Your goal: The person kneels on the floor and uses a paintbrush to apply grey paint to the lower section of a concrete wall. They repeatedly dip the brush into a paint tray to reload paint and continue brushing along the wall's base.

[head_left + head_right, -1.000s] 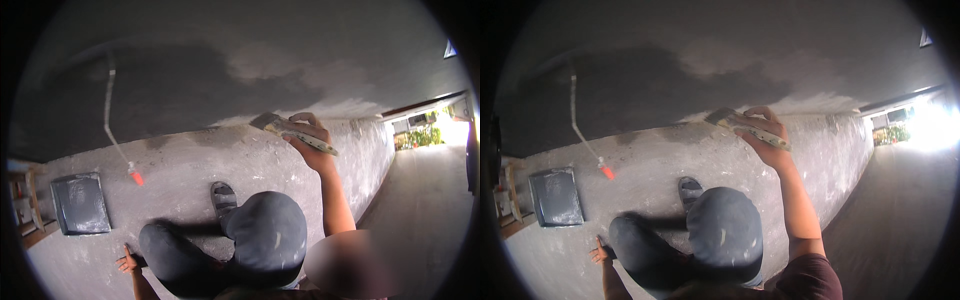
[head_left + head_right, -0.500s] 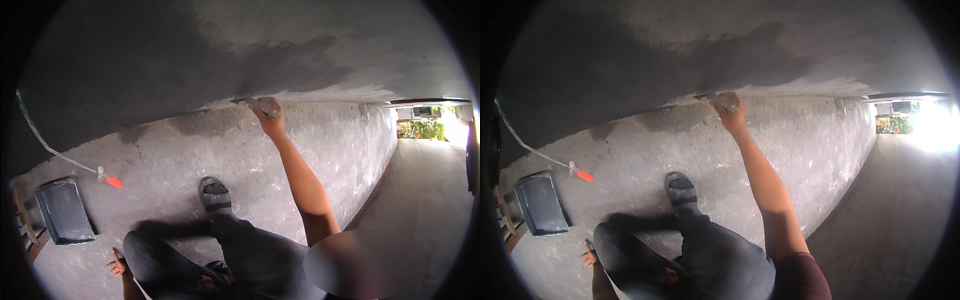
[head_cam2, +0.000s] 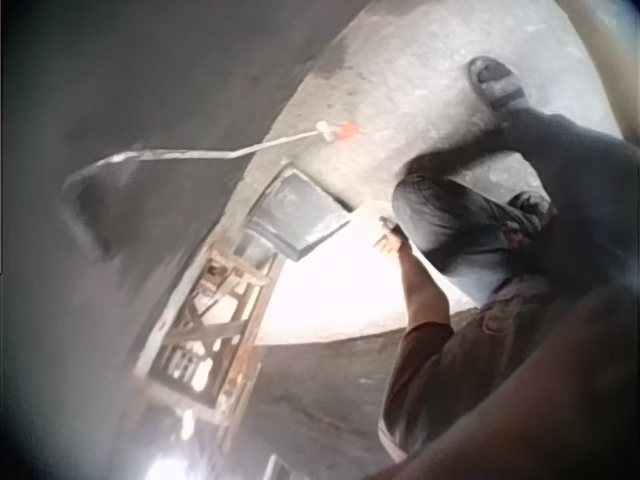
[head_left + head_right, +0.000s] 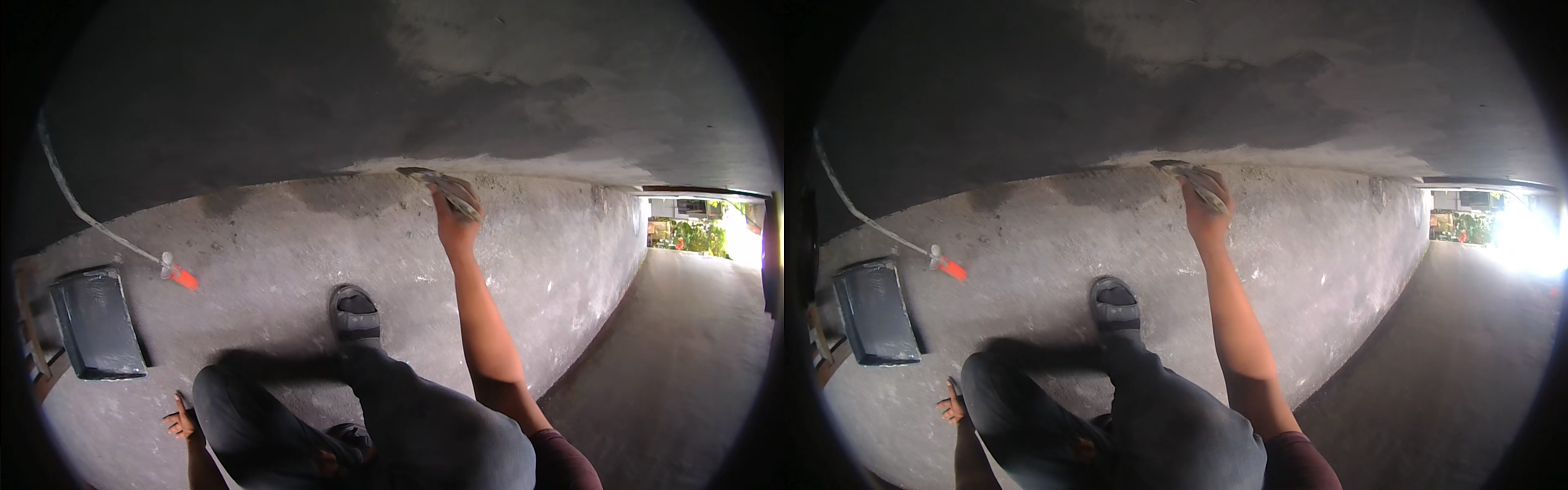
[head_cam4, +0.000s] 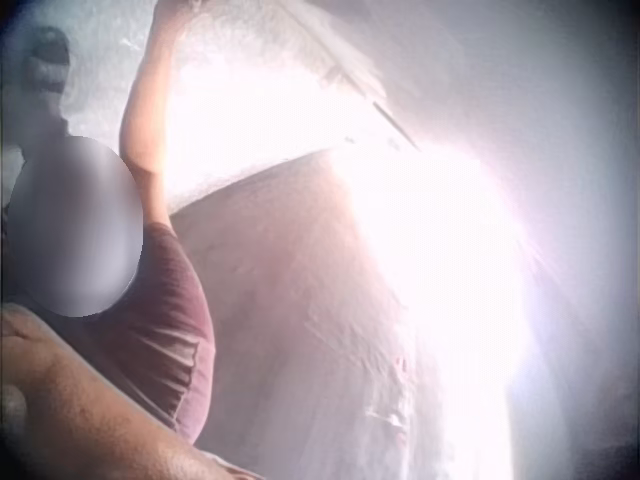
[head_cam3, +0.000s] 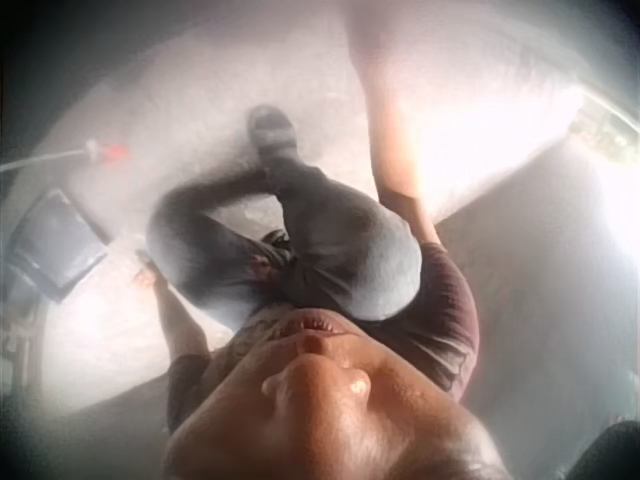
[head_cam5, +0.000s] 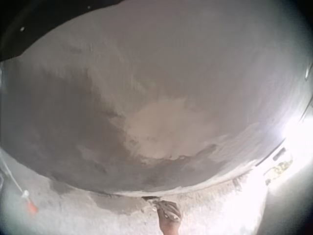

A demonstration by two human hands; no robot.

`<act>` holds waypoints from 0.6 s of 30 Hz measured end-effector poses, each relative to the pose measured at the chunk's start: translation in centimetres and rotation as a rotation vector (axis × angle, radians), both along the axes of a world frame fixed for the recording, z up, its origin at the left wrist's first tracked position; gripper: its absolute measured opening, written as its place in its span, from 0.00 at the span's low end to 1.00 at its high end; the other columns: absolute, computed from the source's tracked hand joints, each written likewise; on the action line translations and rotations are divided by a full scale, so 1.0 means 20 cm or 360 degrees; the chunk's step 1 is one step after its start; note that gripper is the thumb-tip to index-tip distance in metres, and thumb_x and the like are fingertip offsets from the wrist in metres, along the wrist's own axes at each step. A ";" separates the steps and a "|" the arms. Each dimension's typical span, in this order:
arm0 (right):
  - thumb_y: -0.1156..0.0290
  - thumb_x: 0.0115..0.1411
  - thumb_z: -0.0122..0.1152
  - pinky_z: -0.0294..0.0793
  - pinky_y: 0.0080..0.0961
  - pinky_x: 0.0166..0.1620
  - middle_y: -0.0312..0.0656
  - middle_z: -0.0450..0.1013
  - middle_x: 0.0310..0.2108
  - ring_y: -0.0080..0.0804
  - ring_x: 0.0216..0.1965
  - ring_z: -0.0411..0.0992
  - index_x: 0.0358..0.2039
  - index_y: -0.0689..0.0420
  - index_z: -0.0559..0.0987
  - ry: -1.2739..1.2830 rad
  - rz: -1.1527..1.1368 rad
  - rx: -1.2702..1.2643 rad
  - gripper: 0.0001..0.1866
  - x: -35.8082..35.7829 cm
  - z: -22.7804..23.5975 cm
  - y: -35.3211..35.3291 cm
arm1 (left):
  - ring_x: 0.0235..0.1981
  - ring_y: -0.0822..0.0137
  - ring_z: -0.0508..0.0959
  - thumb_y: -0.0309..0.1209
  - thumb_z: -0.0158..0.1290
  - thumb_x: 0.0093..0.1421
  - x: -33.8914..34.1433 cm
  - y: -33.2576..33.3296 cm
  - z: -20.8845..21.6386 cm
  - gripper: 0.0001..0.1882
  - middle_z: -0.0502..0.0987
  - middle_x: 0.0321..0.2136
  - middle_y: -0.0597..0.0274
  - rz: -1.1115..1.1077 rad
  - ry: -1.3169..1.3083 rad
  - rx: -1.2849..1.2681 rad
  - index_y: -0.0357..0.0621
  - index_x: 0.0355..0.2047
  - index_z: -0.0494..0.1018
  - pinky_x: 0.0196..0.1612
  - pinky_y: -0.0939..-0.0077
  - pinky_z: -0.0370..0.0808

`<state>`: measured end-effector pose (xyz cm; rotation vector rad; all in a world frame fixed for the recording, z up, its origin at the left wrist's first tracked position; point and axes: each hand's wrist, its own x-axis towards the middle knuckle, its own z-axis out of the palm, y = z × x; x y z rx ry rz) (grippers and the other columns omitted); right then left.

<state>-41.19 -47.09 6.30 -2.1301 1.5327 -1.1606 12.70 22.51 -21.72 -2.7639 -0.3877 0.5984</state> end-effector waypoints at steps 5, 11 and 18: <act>0.82 0.59 0.72 0.79 0.32 0.51 0.43 0.83 0.45 0.36 0.48 0.81 0.42 0.60 0.88 -0.0056 0.0112 -0.0261 0.10 0.18 0.00 -0.15 | 0.75 0.27 0.46 0.91 0.29 0.48 0.05 0.09 0.01 0.72 0.54 0.72 0.25 0.0160 0.0125 -0.0289 0.48 0.79 0.49 0.74 0.28 0.34; 0.79 0.63 0.71 0.81 0.30 0.52 0.45 0.84 0.45 0.35 0.49 0.82 0.42 0.60 0.87 -0.0183 0.0058 -0.0097 0.07 0.20 -0.14 0.07 | 0.74 0.19 0.45 0.93 0.31 0.46 -0.02 0.12 0.00 0.75 0.53 0.73 0.22 0.0193 -0.0127 -0.0355 0.43 0.78 0.51 0.75 0.32 0.40; 0.82 0.62 0.70 0.82 0.32 0.51 0.46 0.83 0.46 0.36 0.50 0.82 0.42 0.62 0.87 -0.0343 -0.0018 -0.0336 0.07 0.33 -0.06 -0.08 | 0.76 0.21 0.42 0.90 0.26 0.52 0.01 0.09 -0.01 0.72 0.46 0.76 0.26 0.0065 0.0095 -0.0104 0.43 0.80 0.41 0.76 0.33 0.42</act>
